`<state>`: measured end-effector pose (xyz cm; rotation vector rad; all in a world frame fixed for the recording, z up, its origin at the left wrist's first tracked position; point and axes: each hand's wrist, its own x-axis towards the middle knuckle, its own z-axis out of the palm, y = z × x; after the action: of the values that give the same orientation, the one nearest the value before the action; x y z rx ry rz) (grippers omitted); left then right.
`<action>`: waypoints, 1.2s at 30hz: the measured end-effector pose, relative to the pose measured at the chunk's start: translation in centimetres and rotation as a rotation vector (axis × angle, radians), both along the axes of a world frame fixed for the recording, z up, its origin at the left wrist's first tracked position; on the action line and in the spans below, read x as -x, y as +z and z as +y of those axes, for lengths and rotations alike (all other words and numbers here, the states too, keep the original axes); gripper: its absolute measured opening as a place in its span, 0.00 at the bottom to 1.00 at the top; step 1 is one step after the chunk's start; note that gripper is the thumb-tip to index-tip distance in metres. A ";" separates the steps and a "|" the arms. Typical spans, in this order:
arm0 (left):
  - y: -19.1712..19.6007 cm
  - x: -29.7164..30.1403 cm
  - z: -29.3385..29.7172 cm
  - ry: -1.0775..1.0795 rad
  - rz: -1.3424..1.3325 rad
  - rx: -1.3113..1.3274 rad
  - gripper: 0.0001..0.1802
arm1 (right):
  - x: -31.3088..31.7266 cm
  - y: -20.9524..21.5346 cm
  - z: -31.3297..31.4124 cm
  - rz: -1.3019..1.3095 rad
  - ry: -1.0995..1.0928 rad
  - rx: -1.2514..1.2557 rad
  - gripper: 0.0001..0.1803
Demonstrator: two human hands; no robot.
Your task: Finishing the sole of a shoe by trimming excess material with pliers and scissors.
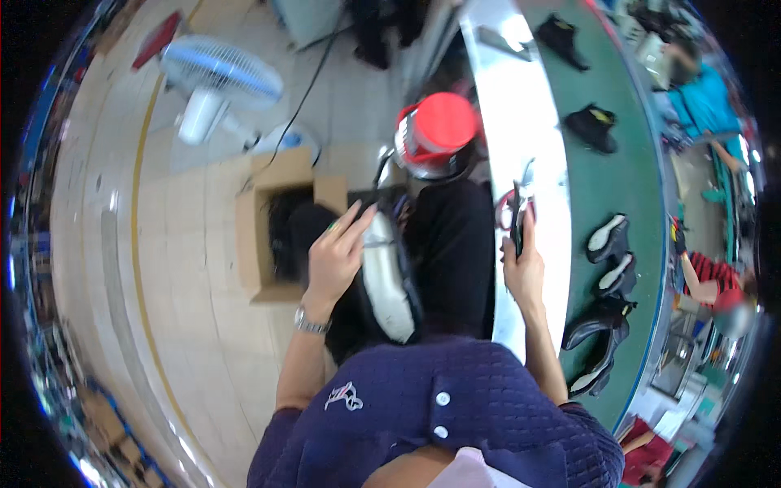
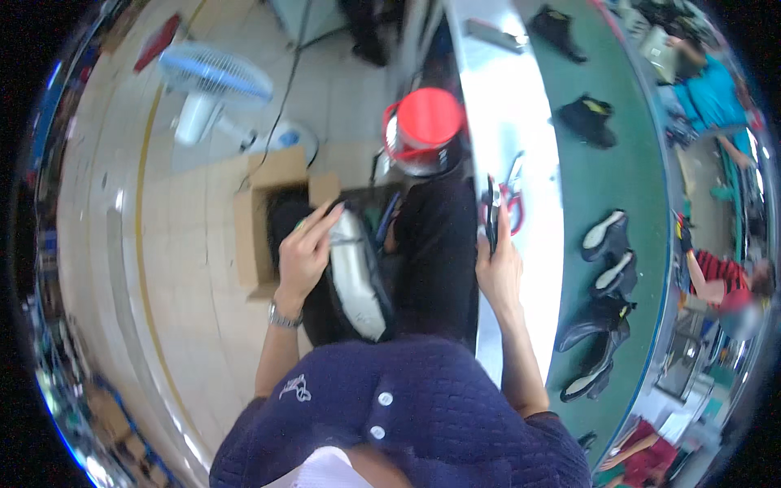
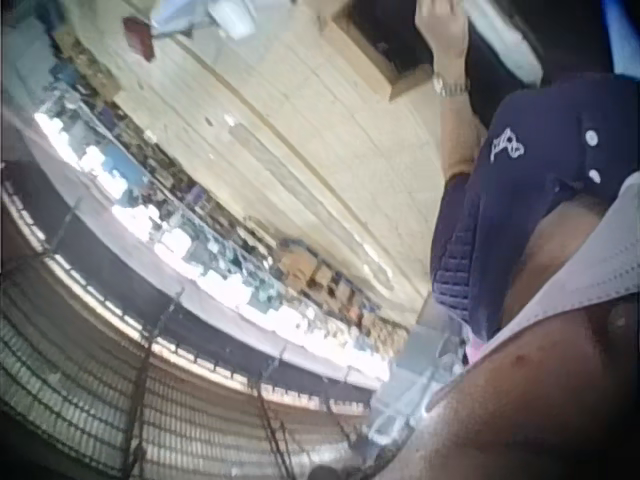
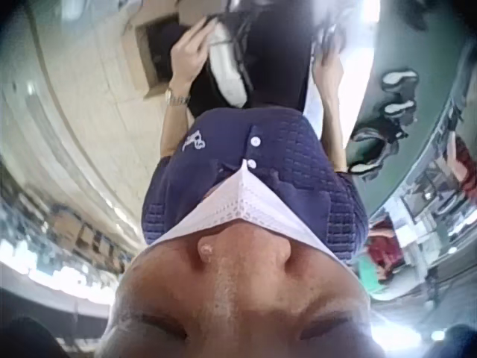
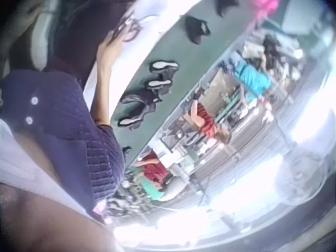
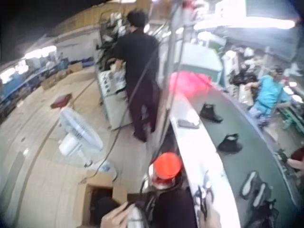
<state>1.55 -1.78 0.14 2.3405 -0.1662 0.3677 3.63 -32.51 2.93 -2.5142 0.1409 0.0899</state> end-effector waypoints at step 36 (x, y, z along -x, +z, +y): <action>-1.3 6.8 -4.6 0.336 0.383 0.510 0.30 | 4.7 4.9 2.6 1.114 0.335 -1.054 0.47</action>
<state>-5.30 -6.42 -1.14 1.8795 0.4587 0.0960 -1.08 -29.93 7.83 -1.1837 0.0723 1.3074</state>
